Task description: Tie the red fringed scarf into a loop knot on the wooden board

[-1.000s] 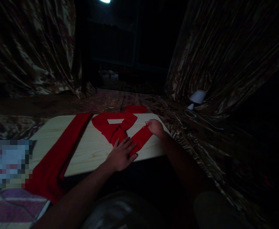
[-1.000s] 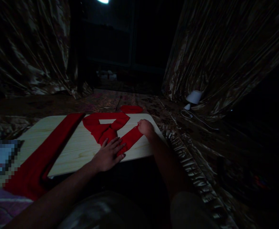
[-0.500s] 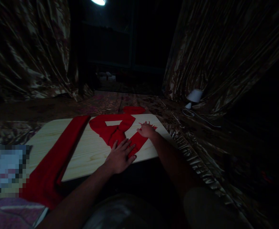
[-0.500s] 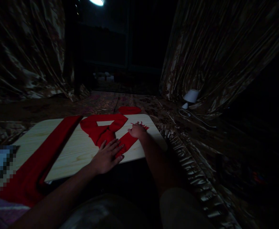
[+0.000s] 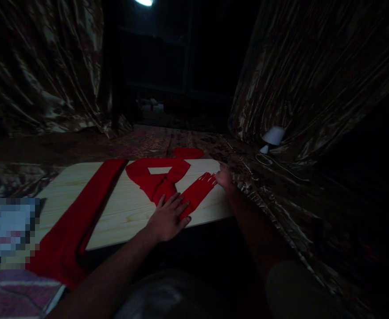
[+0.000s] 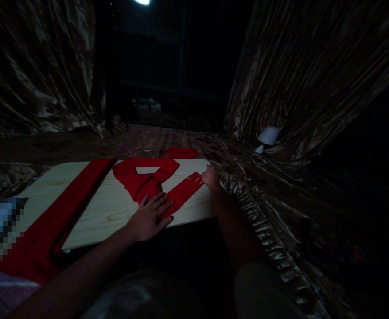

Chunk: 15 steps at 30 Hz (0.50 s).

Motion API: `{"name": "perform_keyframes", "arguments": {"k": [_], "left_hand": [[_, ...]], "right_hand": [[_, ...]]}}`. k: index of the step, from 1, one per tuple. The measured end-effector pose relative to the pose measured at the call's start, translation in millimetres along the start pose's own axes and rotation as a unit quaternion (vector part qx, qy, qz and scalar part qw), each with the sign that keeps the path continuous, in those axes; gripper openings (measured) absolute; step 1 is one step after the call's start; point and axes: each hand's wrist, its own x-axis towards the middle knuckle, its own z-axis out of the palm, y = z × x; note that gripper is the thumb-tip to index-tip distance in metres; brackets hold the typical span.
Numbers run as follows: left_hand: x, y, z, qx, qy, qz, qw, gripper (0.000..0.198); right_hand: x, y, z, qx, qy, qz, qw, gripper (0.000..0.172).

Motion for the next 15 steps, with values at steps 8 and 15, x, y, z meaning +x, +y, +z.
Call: {"name": "perform_keyframes", "arguments": {"k": [8, 15], "left_hand": [[0.5, -0.7, 2.5, 0.006, 0.006, 0.003, 1.0, 0.059], [0.5, -2.8, 4.0, 0.0, 0.002, 0.002, 1.0, 0.061]], "right_hand": [[-55.4, -58.5, -9.2, 0.008, -0.038, -0.078, 0.996, 0.034], [-54.7, -53.0, 14.8, -0.028, -0.048, -0.023, 0.998, 0.059]]}}
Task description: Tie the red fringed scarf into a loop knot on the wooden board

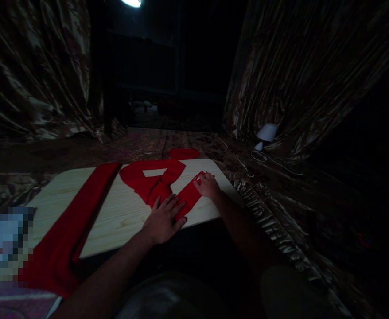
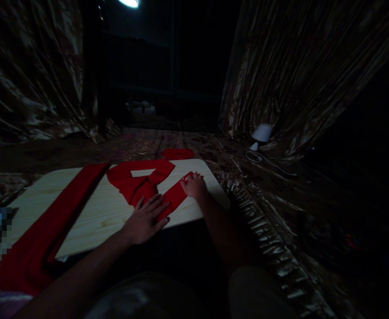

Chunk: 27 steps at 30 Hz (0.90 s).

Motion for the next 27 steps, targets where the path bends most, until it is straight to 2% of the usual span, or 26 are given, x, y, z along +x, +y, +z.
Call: {"name": "perform_keyframes", "arguments": {"k": [3, 5, 7, 9, 12, 13, 15, 18, 21, 23, 27], "left_hand": [[0.4, 0.8, -0.2, -0.01, 0.001, -0.003, 1.0, 0.06], [0.5, 1.0, -1.9, -0.026, -0.002, -0.004, 1.0, 0.061], [-0.3, -2.3, -4.7, -0.067, -0.01, -0.001, 0.998, 0.062], [-2.7, -11.5, -8.0, -0.142, 0.006, -0.005, 0.99, 0.058], [-7.9, -36.0, -15.0, -0.24, 0.107, -0.04, 0.964, 0.052], [-9.2, -45.5, -18.2, -0.245, 0.141, -0.05, 0.958, 0.051], [-10.0, -63.5, -25.2, -0.213, 0.164, -0.059, 0.961, 0.048], [-6.9, -81.9, -32.4, -0.141, 0.116, -0.062, 0.981, 0.05], [-2.9, -89.2, -29.9, -0.097, 0.048, -0.062, 0.992, 0.053], [-1.4, -91.0, -24.1, -0.081, 0.035, -0.068, 0.994, 0.053], [-0.6, -93.7, -13.3, -0.062, 0.04, -0.064, 0.995, 0.054]], "right_hand": [[12.8, 20.9, 1.3, 0.02, -0.018, 0.02, 0.999, 0.06], [16.1, 31.5, -2.5, 0.021, -0.017, 0.065, 0.998, 0.06], [14.1, 35.0, -8.8, 0.014, 0.02, 0.109, 0.994, 0.058], [6.5, 29.5, -16.0, 0.021, 0.063, 0.105, 0.992, 0.052], [-15.5, 5.8, -26.8, 0.094, 0.067, -0.008, 0.993, 0.043], [-25.4, -5.2, -30.3, 0.13, 0.058, -0.057, 0.988, 0.042], [-47.1, -29.9, -37.5, 0.195, 0.04, -0.153, 0.968, 0.04], [-77.0, -67.9, -47.8, 0.242, 0.021, -0.258, 0.935, 0.037], [-95.5, -98.7, -54.3, 0.219, 0.005, -0.319, 0.922, 0.031], [-101.9, -112.3, -55.2, 0.181, -0.008, -0.331, 0.926, 0.025], [-108.6, -123.7, -53.2, 0.101, -0.04, -0.315, 0.943, 0.035]]}}
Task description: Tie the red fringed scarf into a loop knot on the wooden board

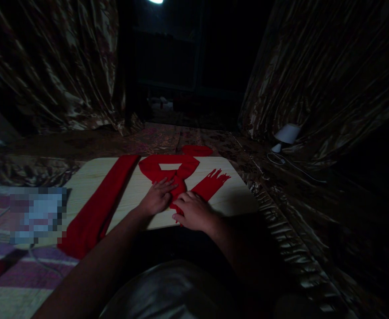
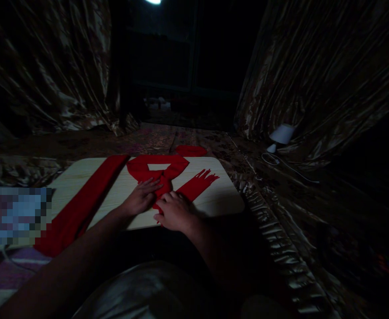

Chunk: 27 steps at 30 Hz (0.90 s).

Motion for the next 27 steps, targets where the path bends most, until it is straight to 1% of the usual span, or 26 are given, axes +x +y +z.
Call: {"name": "perform_keyframes", "arguments": {"k": [4, 8, 11, 14, 17, 18, 19, 20, 21, 23, 24, 26, 27], "left_hand": [[0.9, -2.0, 2.7, 0.009, 0.0, -0.006, 1.0, 0.054], [1.4, -2.5, 2.9, 0.01, 0.001, -0.006, 1.0, 0.055], [1.0, -3.1, 4.0, 0.006, 0.009, -0.004, 1.0, 0.055], [0.7, -3.1, 4.9, 0.005, 0.013, -0.005, 1.0, 0.055], [0.6, -2.8, 4.6, 0.002, 0.012, -0.006, 1.0, 0.054], [0.6, -2.8, 4.4, 0.001, 0.01, -0.006, 1.0, 0.054], [0.6, -2.8, 4.2, 0.001, 0.009, -0.006, 1.0, 0.054], [0.7, -2.9, 4.0, 0.001, 0.007, -0.006, 1.0, 0.054], [0.7, -3.1, 3.9, 0.0, 0.006, -0.007, 1.0, 0.054], [0.6, -3.5, 4.0, -0.001, 0.004, -0.007, 1.0, 0.054], [0.5, -3.8, 4.2, -0.002, 0.004, -0.007, 1.0, 0.054], [0.4, -4.1, 4.4, -0.004, 0.005, -0.006, 1.0, 0.053], [0.3, -4.0, 4.2, -0.006, 0.006, -0.006, 1.0, 0.053]], "right_hand": [[-2.9, -2.8, -2.7, -0.034, -0.027, 0.013, 0.999, 0.033], [-8.1, -4.9, -9.0, -0.046, -0.057, 0.001, 0.997, 0.028], [-17.3, -5.7, -14.4, -0.041, -0.088, -0.014, 0.995, 0.021], [-32.9, -2.5, -24.9, -0.022, -0.134, -0.03, 0.99, 0.019], [-47.8, 5.7, -40.2, 0.045, -0.213, -0.033, 0.975, 0.014], [-50.4, 9.0, -44.8, 0.068, -0.228, -0.023, 0.971, 0.011], [-51.1, 12.1, -48.5, 0.081, -0.224, -0.007, 0.971, 0.008], [-49.7, 14.9, -50.8, 0.083, -0.198, 0.016, 0.977, 0.005], [-46.3, 17.2, -51.5, 0.074, -0.155, 0.04, 0.984, 0.003], [-34.8, 20.2, -48.0, 0.051, -0.055, 0.069, 0.995, 0.012], [-27.7, 20.9, -44.1, 0.045, -0.017, 0.068, 0.997, 0.016], [-13.0, 21.1, -33.3, 0.044, 0.025, 0.062, 0.997, 0.02], [-6.3, 20.9, -27.3, 0.044, 0.036, 0.076, 0.996, 0.021]]}}
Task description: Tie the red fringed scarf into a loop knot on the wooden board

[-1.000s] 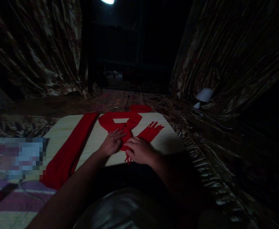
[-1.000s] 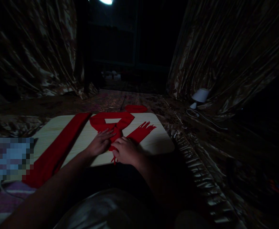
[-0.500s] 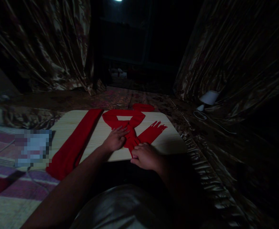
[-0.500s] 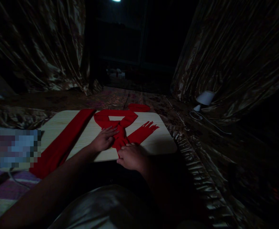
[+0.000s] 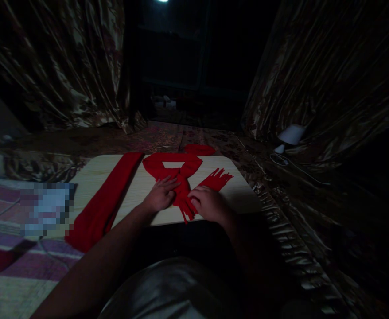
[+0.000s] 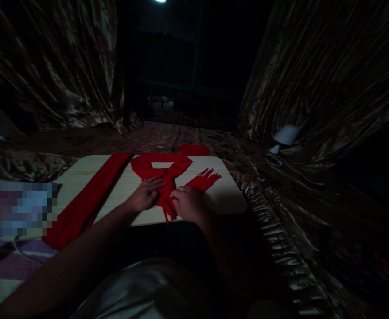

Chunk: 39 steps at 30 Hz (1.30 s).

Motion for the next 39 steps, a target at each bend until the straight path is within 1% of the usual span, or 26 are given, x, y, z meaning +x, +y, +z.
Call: {"name": "perform_keyframes", "arguments": {"k": [2, 4, 5, 7, 9, 11, 13, 15, 17, 19, 21, 24, 26, 27, 28, 30, 32, 34, 35, 36, 37, 38, 39], "left_hand": [[-0.1, 0.6, -1.1, -0.004, 0.002, 0.001, 1.0, 0.052], [-0.1, 2.0, -3.3, -0.007, -0.002, 0.002, 1.0, 0.053], [-0.1, 2.9, -4.7, -0.008, -0.004, 0.0, 1.0, 0.053], [-0.2, 4.8, -7.4, -0.01, -0.013, -0.004, 1.0, 0.054], [-0.3, 6.4, -9.3, -0.016, -0.018, -0.011, 1.0, 0.055], [-0.4, 7.4, -10.1, -0.026, -0.019, -0.021, 0.999, 0.056], [-0.2, 7.7, -9.7, -0.036, -0.016, -0.033, 0.999, 0.057], [0.2, 7.2, -8.6, -0.042, -0.015, -0.043, 0.998, 0.059], [0.7, 5.9, -7.1, -0.044, -0.015, -0.046, 0.998, 0.06], [1.2, 4.4, -5.7, -0.042, -0.013, -0.042, 0.998, 0.06], [1.4, 3.0, -4.4, -0.04, -0.008, -0.039, 0.998, 0.06], [1.6, 2.2, -3.2, -0.037, -0.009, -0.038, 0.999, 0.06], [1.7, 2.3, -2.6, -0.036, -0.01, -0.036, 0.999, 0.06], [1.8, 2.4, -2.4, -0.035, -0.008, -0.035, 0.999, 0.059], [1.9, 2.4, -2.2, -0.035, -0.004, -0.033, 0.999, 0.058], [1.9, 2.5, -2.0, -0.034, 0.003, -0.028, 0.999, 0.055], [1.6, 2.7, -2.4, -0.039, 0.008, -0.024, 0.999, 0.053], [1.1, 3.3, -3.3, -0.057, 0.015, -0.023, 0.998, 0.052], [0.9, 3.8, -3.8, -0.074, 0.022, -0.022, 0.997, 0.052], [0.6, 4.3, -4.4, -0.097, 0.034, -0.02, 0.994, 0.051], [0.4, 4.7, -4.9, -0.13, 0.052, -0.019, 0.99, 0.051], [0.1, 4.9, -5.5, -0.172, 0.079, -0.023, 0.982, 0.049], [-0.2, 4.6, -6.2, -0.221, 0.119, -0.038, 0.967, 0.047]], "right_hand": [[10.9, -0.4, 13.1, -0.003, 0.008, 0.069, 0.998, 0.022], [20.2, 1.3, 24.9, 0.011, -0.009, 0.151, 0.988, 0.024], [24.4, 2.9, 30.1, 0.028, -0.022, 0.176, 0.984, 0.027], [32.1, 7.1, 38.5, 0.078, -0.035, 0.201, 0.976, 0.034], [38.0, 11.5, 43.3, 0.119, -0.022, 0.213, 0.97, 0.035], [41.2, 14.6, 43.9, 0.13, -0.01, 0.217, 0.967, 0.029], [41.6, 16.1, 41.2, 0.116, -0.02, 0.222, 0.968, 0.022], [40.2, 16.4, 37.8, 0.108, -0.051, 0.227, 0.967, 0.026], [38.5, 16.4, 36.5, 0.122, -0.083, 0.226, 0.963, 0.03], [38.1, 16.7, 38.7, 0.151, -0.091, 0.22, 0.96, 0.027], [39.4, 17.1, 43.8, 0.182, -0.076, 0.216, 0.956, 0.021], [42.6, 15.8, 52.6, 0.238, -0.025, 0.212, 0.947, 0.012], [43.2, 12.7, 56.5, 0.29, 0.008, 0.213, 0.933, 0.012], [42.4, 10.7, 57.0, 0.321, 0.011, 0.218, 0.922, 0.015], [40.7, 8.7, 56.3, 0.353, 0.002, 0.222, 0.909, 0.017], [34.5, 6.5, 50.7, 0.417, -0.049, 0.209, 0.883, 0.019], [26.1, 9.3, 39.4, 0.466, -0.114, 0.156, 0.863, 0.016], [18.4, 18.9, 24.6, 0.494, -0.171, 0.1, 0.847, 0.012], [15.8, 26.0, 17.3, 0.502, -0.194, 0.086, 0.839, 0.012], [14.5, 34.4, 11.1, 0.505, -0.203, 0.081, 0.835, 0.015], [14.4, 43.6, 6.6, 0.506, -0.19, 0.088, 0.837, 0.019], [15.4, 53.3, 4.3, 0.504, -0.149, 0.106, 0.844, 0.023], [17.3, 63.2, 4.4, 0.498, -0.078, 0.134, 0.853, 0.025]]}}
